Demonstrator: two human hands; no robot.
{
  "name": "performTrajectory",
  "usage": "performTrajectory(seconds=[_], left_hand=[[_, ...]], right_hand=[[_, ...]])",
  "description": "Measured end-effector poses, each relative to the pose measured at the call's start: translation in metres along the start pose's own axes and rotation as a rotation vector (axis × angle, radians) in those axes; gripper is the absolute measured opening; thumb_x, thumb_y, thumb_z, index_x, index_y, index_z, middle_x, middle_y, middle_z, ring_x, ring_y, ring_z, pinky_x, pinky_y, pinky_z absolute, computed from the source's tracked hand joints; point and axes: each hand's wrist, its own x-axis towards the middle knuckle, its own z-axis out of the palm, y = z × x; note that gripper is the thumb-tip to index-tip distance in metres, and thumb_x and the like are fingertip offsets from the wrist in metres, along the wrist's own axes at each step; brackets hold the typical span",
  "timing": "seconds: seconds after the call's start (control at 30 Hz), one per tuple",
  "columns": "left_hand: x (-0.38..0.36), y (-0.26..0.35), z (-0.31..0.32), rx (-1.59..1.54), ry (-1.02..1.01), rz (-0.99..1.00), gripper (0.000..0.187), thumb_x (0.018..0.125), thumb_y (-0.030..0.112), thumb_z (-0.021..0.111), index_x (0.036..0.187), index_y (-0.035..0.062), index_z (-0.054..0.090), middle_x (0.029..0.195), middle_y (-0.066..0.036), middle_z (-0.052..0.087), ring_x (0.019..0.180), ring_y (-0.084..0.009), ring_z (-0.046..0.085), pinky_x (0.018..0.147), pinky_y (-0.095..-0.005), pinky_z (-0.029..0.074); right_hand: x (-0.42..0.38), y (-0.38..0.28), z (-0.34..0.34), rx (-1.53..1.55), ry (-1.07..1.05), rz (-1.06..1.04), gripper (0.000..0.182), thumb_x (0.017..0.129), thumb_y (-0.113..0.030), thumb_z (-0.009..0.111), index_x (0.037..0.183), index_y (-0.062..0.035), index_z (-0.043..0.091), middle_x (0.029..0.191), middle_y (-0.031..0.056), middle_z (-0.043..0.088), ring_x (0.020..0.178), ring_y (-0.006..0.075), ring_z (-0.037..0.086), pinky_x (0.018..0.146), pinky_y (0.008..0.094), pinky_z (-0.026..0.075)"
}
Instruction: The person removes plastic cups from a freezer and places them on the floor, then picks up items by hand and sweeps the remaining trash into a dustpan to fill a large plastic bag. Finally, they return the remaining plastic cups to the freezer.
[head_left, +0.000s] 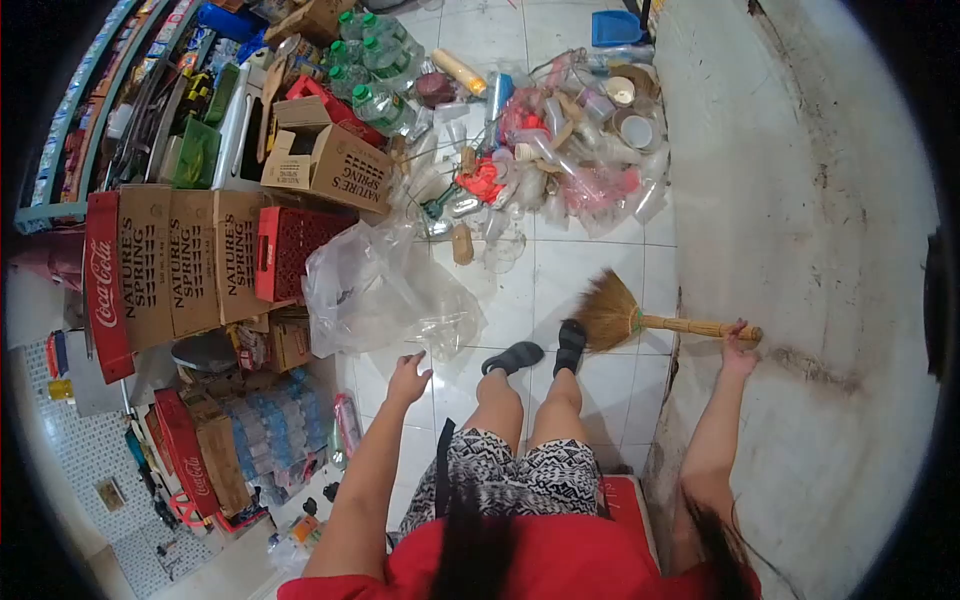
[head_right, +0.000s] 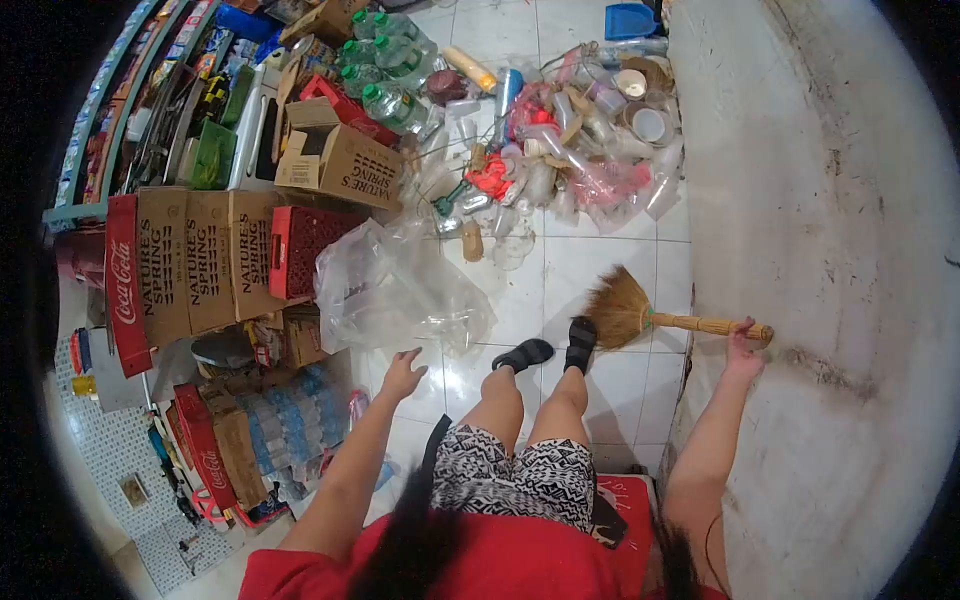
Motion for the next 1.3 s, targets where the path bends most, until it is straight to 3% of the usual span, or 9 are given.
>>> performTrajectory(seconds=[0.27,0.57,0.7,0.8,0.97,1.1,1.17,1.23,1.3], left_hand=[[-0.004,0.027,0.023,-0.171,-0.085,-0.024,0.042,0.07,0.029,0.055,0.108,0.0149,0.046,0.112,-0.016,0.037,0.097,-0.0308,0.044,0.081,-0.0359,0.038],[0.02,-0.017,0.05,-0.241,-0.148,-0.182,0.044,0.07,0.031,0.054,0.109,0.0148,0.044,0.109,-0.015,0.039,0.095,-0.0299,0.045,0.079,-0.0364,0.039],[0.039,-0.028,0.05,-0.291,-0.155,-0.155,0.044,0.069,0.031,0.054,0.108,0.0127,0.044,0.1,-0.017,0.046,0.092,-0.0293,0.047,0.078,-0.0359,0.039],[0.054,-0.033,0.045,-0.442,-0.149,-0.121,0.042,0.07,0.031,0.054,0.106,0.0116,0.046,0.094,-0.016,0.05,0.086,-0.0286,0.05,0.076,-0.035,0.04],[0.067,-0.043,0.035,-0.659,-0.089,-0.144,0.038,0.071,0.029,0.053,0.103,0.0079,0.048,0.094,-0.017,0.053,0.079,-0.026,0.054,0.07,-0.0329,0.043],[0.069,-0.054,0.037,-0.725,-0.083,-0.234,0.037,0.071,0.027,0.053,0.102,0.007,0.049,0.09,-0.016,0.055,0.08,-0.0261,0.054,0.07,-0.0316,0.043],[0.068,-0.051,0.037,-0.711,-0.064,-0.276,0.036,0.071,0.026,0.053,0.102,0.0071,0.049,0.088,-0.015,0.056,0.08,-0.0265,0.054,0.07,-0.0312,0.042],[0.067,-0.048,0.039,-0.741,-0.049,-0.314,0.036,0.072,0.026,0.053,0.102,0.007,0.049,0.086,-0.014,0.056,0.079,-0.0256,0.054,0.07,-0.0314,0.042],[0.064,-0.042,0.04,-0.807,-0.047,-0.384,0.035,0.072,0.026,0.053,0.102,0.0075,0.049,0.086,-0.013,0.057,0.079,-0.0238,0.054,0.071,-0.03,0.042]], right_hand=[[0.068,-0.019,0.005,0.135,0.069,0.023,0.06,0.076,-0.038,0.038,0.121,-0.0017,0.021,0.121,0.0241,0.024,0.096,0.035,0.043,0.068,0.0402,0.043],[0.042,0.16,0.03,0.364,0.559,0.448,0.031,0.065,-0.01,0.052,0.092,0.0024,0.044,0.093,0.0162,0.042,0.072,0.0245,0.051,0.057,0.0308,0.049],[-0.07,0.289,0.039,-0.025,0.406,0.883,0.015,0.07,0.0,0.044,0.085,0.0023,0.044,0.085,0.0119,0.043,0.07,0.0183,0.05,0.048,0.0232,0.046],[-0.174,0.353,0.036,-0.978,0.097,1.023,0.014,0.078,-0.012,0.042,0.088,-0.0029,0.042,0.08,0.0068,0.045,0.063,0.0137,0.048,0.047,0.0207,0.042],[-0.273,0.426,0.092,-1.531,-0.006,0.947,0.054,0.068,-0.003,0.05,0.117,-0.0104,0.029,0.083,0.0079,0.046,0.063,0.0154,0.049,0.054,0.024,0.043],[-0.22,0.457,0.078,-1.942,-0.56,0.9,0.065,0.069,0.002,0.045,0.126,-0.0097,0.015,0.115,0.012,0.034,0.096,0.0175,0.042,0.069,0.0266,0.043],[-0.166,0.476,0.045,-2.218,-1.285,0.272,0.057,0.073,-0.004,0.045,0.124,-0.0073,0.02,0.109,0.0121,0.041,0.09,0.0156,0.045,0.07,0.0259,0.041],[-0.152,0.532,0.066,-2.502,-0.949,0.535,0.057,0.077,-0.013,0.046,0.126,-0.0122,0.018,0.103,0.0103,0.047,0.078,0.0145,0.048,0.06,0.0271,0.042],[-0.086,0.565,0.02,-2.243,-1.591,-0.141,0.049,0.078,-0.019,0.043,0.122,-0.0129,0.025,0.085,0.0113,0.052,0.06,0.0171,0.051,0.054,0.0299,0.043]])
